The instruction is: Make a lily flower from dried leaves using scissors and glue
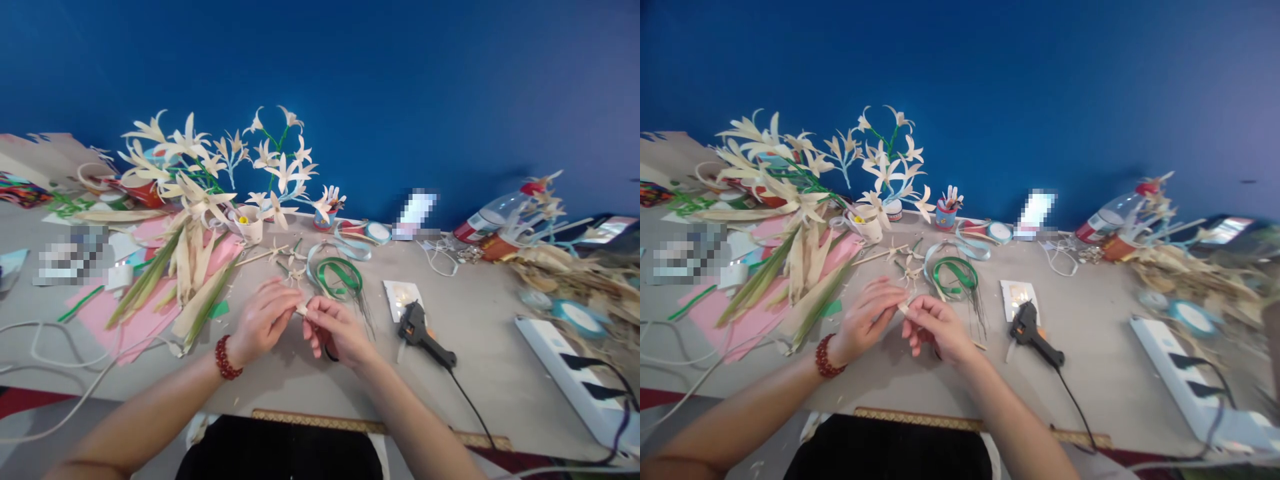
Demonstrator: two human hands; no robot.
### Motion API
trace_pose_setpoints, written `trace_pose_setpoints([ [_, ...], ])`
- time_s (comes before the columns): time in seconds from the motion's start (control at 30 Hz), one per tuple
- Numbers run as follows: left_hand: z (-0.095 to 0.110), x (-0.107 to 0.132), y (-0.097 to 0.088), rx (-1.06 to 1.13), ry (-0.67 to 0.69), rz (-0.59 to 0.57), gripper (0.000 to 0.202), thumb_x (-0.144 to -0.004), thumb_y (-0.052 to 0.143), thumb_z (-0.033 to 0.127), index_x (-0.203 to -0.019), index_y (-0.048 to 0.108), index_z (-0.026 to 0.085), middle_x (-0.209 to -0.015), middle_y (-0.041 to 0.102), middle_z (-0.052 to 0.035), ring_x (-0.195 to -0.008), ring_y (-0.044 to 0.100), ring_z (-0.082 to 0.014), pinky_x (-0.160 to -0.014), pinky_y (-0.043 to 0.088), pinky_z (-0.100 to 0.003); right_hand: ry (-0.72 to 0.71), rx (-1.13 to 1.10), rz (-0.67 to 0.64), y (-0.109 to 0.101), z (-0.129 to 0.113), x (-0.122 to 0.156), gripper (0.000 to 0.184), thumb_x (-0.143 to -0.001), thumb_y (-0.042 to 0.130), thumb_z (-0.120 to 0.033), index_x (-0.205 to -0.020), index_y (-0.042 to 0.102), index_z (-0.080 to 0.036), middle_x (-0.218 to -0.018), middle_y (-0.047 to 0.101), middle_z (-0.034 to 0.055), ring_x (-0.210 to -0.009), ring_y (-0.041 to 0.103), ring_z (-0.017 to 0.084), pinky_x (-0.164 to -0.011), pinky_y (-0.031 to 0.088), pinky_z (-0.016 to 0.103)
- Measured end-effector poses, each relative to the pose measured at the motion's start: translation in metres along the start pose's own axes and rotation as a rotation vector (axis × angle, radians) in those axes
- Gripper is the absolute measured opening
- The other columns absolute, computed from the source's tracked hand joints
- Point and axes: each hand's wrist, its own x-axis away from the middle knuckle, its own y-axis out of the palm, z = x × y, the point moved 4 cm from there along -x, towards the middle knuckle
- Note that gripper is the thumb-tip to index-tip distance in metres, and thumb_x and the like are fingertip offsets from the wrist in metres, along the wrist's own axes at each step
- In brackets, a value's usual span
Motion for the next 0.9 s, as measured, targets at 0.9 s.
trace_pose_setpoints([
  [0.9, -0.014, -0.002, 0.009, 0.816, -0.576, -0.224, 0.015, -0.082, 0.065, 0.030, -0.085, 0.064, 0.016, -0.088, 0.059, -0.0055, -0.086, 0.054, -0.0183, -0.078, 0.041, -0.030, -0.098, 0.314, 0.053, -0.008, -0.005, 0.003, 0.022, -0.080, 0.070, -0.036, -0.078, 0.059, -0.018, -0.061, 0.058, -0.0045, -0.048, 0.056, 0.008, -0.045, 0.050, 0.019],
])
